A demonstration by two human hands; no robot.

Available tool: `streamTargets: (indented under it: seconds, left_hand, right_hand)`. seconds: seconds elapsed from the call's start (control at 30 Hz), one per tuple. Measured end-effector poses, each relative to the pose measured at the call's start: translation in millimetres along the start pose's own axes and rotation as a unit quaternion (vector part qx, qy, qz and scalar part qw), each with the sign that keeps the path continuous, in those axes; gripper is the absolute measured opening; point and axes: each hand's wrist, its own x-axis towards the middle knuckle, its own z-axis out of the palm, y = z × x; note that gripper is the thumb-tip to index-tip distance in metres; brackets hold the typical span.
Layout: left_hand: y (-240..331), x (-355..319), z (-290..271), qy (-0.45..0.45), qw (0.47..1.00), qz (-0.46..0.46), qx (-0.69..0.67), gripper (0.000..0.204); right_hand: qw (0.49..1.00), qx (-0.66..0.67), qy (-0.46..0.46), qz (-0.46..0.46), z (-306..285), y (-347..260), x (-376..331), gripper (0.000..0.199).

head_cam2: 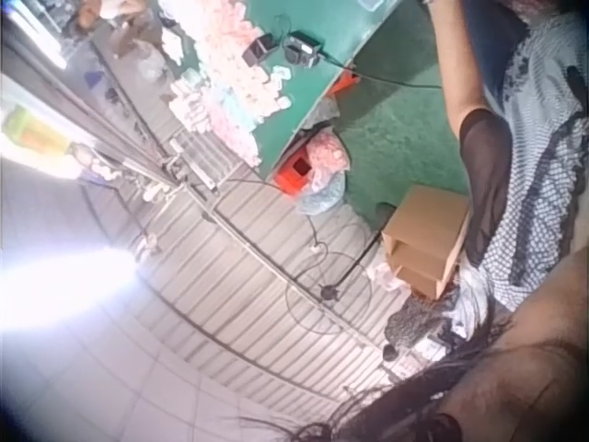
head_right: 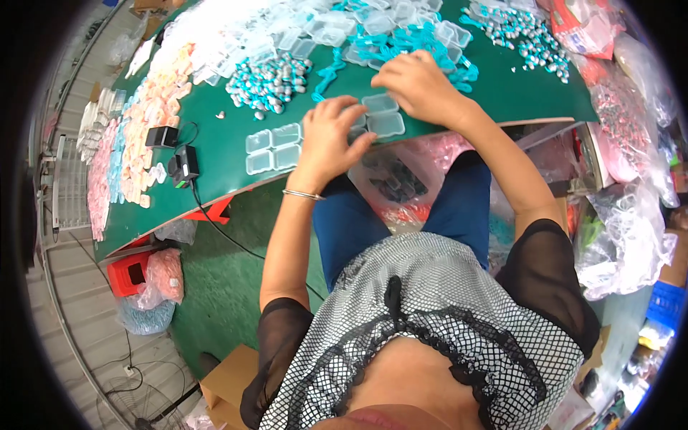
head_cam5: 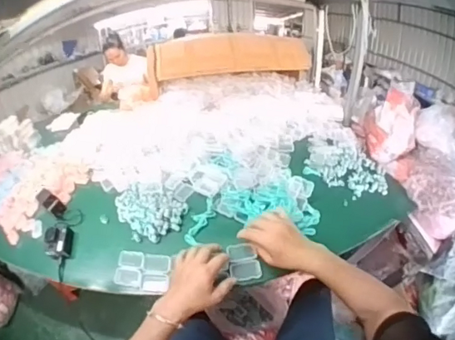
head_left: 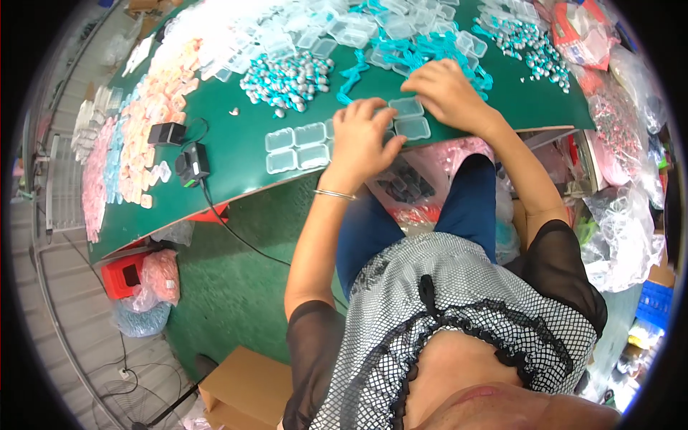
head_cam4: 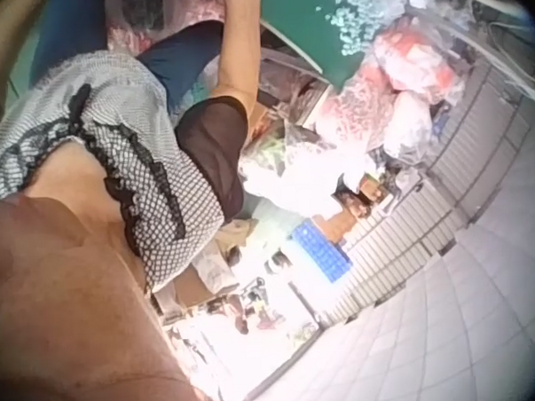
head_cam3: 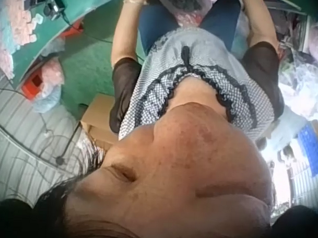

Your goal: Sorting small teal plastic components and placing them into individual plastic cases.

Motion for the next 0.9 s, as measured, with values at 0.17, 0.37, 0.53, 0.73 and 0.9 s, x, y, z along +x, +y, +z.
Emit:
streamTargets:
  seconds: [0.17, 0.37, 0.53, 0.73, 0.9]
  left_hand:
    - [3, -1, 5, -0.025, 0.999, 0.003, 0.022, 0.04]
    - [19, 1, 2, 0.01, 1.0, -0.019, -0.008, 0.044]
    - [30, 21, 10, 0.031, 0.997, -0.062, -0.034, 0.034]
    - [2, 40, 10, 0.019, 0.956, -0.097, -0.276, 0.022]
    - [-6, 61, 10, -0.143, 0.924, -0.069, -0.349, 0.019]
  right_hand:
    - [0.998, -0.028, -0.055, 0.01, 25, -4, -1, 0.022]
    - [0.992, -0.016, 0.008, 0.129, 4, -12, -11, 0.025]
    - [0.973, 0.018, 0.079, 0.218, -10, -31, -11, 0.028]
    - [0.97, 0.196, 0.03, 0.141, -45, -39, -24, 0.032]
    - [0.984, 0.154, -0.004, 0.087, -41, -30, -55, 0.024]
